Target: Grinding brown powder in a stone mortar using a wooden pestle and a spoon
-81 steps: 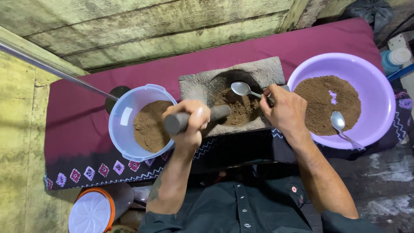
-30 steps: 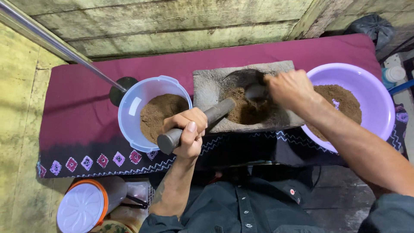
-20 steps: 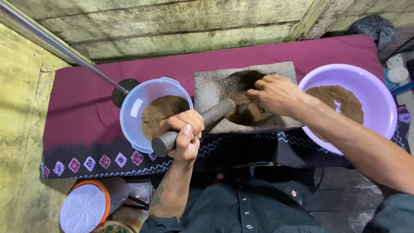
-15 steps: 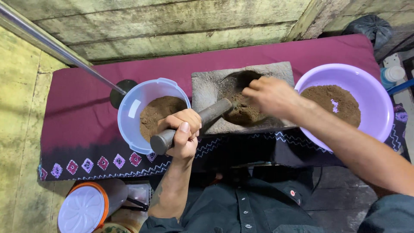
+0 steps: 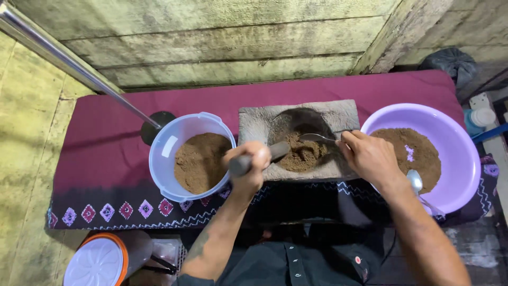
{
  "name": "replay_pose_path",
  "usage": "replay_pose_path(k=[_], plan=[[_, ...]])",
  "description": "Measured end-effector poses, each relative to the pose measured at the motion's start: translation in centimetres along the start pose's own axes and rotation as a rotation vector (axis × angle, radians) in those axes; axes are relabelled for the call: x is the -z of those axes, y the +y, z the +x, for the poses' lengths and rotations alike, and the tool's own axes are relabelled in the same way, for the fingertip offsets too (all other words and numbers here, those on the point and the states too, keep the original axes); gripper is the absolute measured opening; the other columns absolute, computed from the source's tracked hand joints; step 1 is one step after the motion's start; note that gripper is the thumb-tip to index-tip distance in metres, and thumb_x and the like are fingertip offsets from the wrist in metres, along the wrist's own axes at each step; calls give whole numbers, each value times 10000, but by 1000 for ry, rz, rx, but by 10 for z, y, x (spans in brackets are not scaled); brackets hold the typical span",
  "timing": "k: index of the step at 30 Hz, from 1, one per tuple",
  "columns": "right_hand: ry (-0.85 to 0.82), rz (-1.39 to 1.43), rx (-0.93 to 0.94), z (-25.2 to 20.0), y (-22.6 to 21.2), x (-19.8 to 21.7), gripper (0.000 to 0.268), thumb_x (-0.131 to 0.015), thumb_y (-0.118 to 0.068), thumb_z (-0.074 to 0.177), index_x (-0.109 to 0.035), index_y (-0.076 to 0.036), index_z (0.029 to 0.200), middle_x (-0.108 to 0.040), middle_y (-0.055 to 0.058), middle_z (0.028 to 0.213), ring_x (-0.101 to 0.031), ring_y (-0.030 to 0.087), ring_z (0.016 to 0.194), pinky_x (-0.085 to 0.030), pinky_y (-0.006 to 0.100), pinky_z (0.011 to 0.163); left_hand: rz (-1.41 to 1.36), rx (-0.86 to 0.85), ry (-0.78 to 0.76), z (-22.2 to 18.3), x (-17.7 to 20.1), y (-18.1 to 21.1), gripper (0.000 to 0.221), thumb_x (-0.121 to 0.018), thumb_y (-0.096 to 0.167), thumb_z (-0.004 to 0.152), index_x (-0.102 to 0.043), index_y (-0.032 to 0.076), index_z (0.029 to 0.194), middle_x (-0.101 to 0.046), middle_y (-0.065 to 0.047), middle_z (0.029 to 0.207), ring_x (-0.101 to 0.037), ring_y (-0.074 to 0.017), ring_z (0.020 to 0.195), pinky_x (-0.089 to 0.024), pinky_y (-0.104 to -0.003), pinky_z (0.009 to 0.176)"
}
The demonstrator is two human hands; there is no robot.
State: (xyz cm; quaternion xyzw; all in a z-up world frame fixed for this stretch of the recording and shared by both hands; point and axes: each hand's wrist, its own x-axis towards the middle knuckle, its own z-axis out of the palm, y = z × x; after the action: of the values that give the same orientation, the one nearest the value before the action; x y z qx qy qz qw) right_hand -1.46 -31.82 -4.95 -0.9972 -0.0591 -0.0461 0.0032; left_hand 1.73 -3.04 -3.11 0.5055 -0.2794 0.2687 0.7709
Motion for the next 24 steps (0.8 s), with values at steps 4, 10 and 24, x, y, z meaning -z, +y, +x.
replay_pose_path(k=[4, 10, 24], plan=[[88, 40, -56, -2, -13, 1, 234, -560, -470, 982, -520, -248, 919, -631, 16, 835, -727, 324, 726, -603, 471, 650, -87, 166, 19, 0, -4, -21, 355, -648, -113, 845, -513, 45, 557, -486, -66, 463, -480, -173, 444, -476, -297, 531], [199, 56, -112, -5, -10, -20, 252, -605, -495, 967, -578, -245, 962, -673, 51, 819, -717, 364, 656, -574, 505, 599, -142, 140, 69, -1, -10, -2, 354, -615, -121, 886, -494, 51, 601, -444, -44, 464, -457, -149, 440, -461, -298, 520], [346, 169, -108, -5, -14, -14, 233, -661, -444, 967, -609, -228, 895, -698, 35, 740, -729, 295, 666, -569, 427, 591, -199, 150, -35, -18, -36, -1, 340, -723, -58, 863, -510, 48, 620, -464, -50, 488, -410, -129, 461, -426, -258, 496]])
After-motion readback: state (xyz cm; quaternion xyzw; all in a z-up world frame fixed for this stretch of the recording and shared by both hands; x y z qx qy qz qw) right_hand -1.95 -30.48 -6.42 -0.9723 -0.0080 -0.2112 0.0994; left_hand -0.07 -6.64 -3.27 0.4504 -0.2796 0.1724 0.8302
